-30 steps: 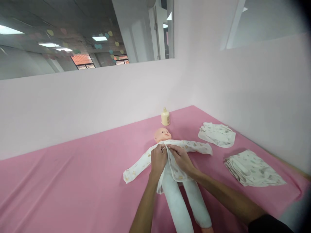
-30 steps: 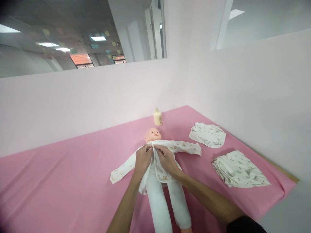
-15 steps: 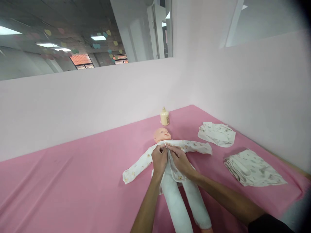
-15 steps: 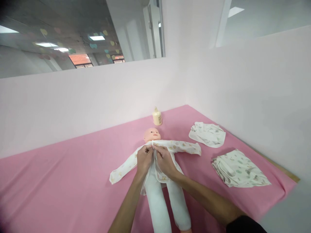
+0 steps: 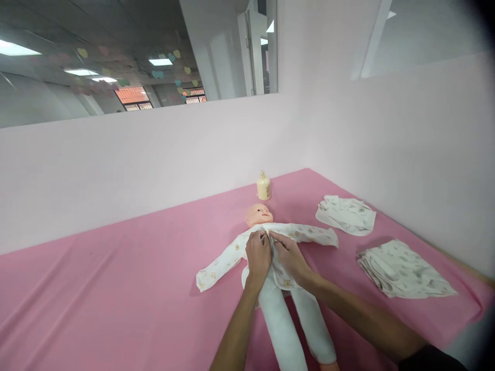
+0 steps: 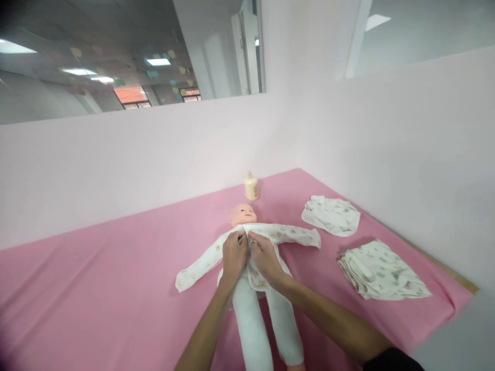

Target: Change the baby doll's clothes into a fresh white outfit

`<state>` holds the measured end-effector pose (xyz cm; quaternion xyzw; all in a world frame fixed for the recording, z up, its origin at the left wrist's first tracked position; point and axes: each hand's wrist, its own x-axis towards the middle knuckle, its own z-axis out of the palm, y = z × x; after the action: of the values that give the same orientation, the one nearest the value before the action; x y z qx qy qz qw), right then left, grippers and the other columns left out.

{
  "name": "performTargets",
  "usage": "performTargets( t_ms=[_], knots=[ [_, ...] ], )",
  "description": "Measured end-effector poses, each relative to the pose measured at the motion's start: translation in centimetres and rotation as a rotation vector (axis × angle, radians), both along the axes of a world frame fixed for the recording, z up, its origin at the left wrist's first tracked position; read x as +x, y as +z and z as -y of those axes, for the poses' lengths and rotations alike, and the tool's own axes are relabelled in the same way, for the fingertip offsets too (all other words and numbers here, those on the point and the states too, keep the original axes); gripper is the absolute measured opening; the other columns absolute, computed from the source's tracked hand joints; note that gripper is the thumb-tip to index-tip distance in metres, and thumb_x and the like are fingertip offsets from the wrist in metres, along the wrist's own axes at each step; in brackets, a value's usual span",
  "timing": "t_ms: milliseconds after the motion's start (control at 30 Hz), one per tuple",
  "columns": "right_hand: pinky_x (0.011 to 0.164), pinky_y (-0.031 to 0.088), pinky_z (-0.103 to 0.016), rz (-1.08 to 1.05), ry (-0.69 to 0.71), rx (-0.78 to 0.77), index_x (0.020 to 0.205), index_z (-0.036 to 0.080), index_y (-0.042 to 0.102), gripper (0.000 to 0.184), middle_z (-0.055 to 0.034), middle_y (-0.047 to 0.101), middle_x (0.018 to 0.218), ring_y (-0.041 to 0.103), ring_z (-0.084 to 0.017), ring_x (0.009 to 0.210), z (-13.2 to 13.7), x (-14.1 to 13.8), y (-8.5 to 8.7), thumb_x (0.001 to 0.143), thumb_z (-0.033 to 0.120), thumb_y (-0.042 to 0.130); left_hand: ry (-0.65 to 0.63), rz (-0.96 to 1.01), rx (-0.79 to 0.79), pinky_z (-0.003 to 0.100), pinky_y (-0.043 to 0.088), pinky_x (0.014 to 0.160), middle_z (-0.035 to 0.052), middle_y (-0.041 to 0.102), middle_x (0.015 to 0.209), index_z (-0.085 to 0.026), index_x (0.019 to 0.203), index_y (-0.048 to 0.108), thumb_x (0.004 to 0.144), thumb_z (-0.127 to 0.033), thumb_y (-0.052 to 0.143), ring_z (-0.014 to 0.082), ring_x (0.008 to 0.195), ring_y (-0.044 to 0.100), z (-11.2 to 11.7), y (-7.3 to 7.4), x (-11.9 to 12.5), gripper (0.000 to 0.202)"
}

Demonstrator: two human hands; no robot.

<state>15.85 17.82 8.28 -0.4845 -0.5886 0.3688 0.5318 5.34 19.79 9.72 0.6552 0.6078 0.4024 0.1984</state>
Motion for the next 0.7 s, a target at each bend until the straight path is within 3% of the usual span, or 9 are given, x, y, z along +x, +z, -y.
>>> performTargets(
  t_ms=[167, 433, 700],
  knots=[
    [0.117, 0.03, -0.046, -0.022, -0.026, -0.056, 0.122, 0.024, 0.068, 0.044, -0.0046, 0.059, 0.138, 0.048, -0.023, 0.133, -0.4, -0.2, -1.6, 0.085, 0.023, 0.044, -0.007, 0.125, -0.021, 0.028, 0.04, 0.069, 0.0028, 0.068, 0.081, -0.018, 0.076, 0.063, 0.088, -0.02, 0.044, 0.0166, 0.075, 0.058, 0.2, 0.2, 0.2, 0.022],
    [0.116, 0.032, -0.044, 0.083, -0.066, 0.032, 0.123, 0.023, 0.068, 0.048, -0.0058, 0.059, 0.137, 0.049, -0.021, 0.132, 0.0, -0.3, -1.4, 0.085, 0.016, 0.04, -0.062, 0.301, -0.115, 0.026, 0.044, 0.073, 0.0021, 0.07, 0.085, -0.017, 0.084, 0.069, 0.084, -0.023, 0.049, 0.0155, 0.079, 0.062, -0.1, 0.3, -0.5, 0.021],
    [0.112, 0.036, -0.045, 0.241, -0.074, 0.143, 0.123, 0.025, 0.068, 0.049, -0.0054, 0.059, 0.137, 0.05, -0.023, 0.128, 0.2, -0.2, -1.7, 0.086, 0.013, 0.039, -0.019, 0.406, -0.169, 0.025, 0.043, 0.068, 0.0016, 0.066, 0.076, -0.017, 0.072, 0.061, 0.084, -0.028, 0.048, 0.0148, 0.075, 0.059, -0.7, 0.0, -0.9, 0.021]
  ],
)
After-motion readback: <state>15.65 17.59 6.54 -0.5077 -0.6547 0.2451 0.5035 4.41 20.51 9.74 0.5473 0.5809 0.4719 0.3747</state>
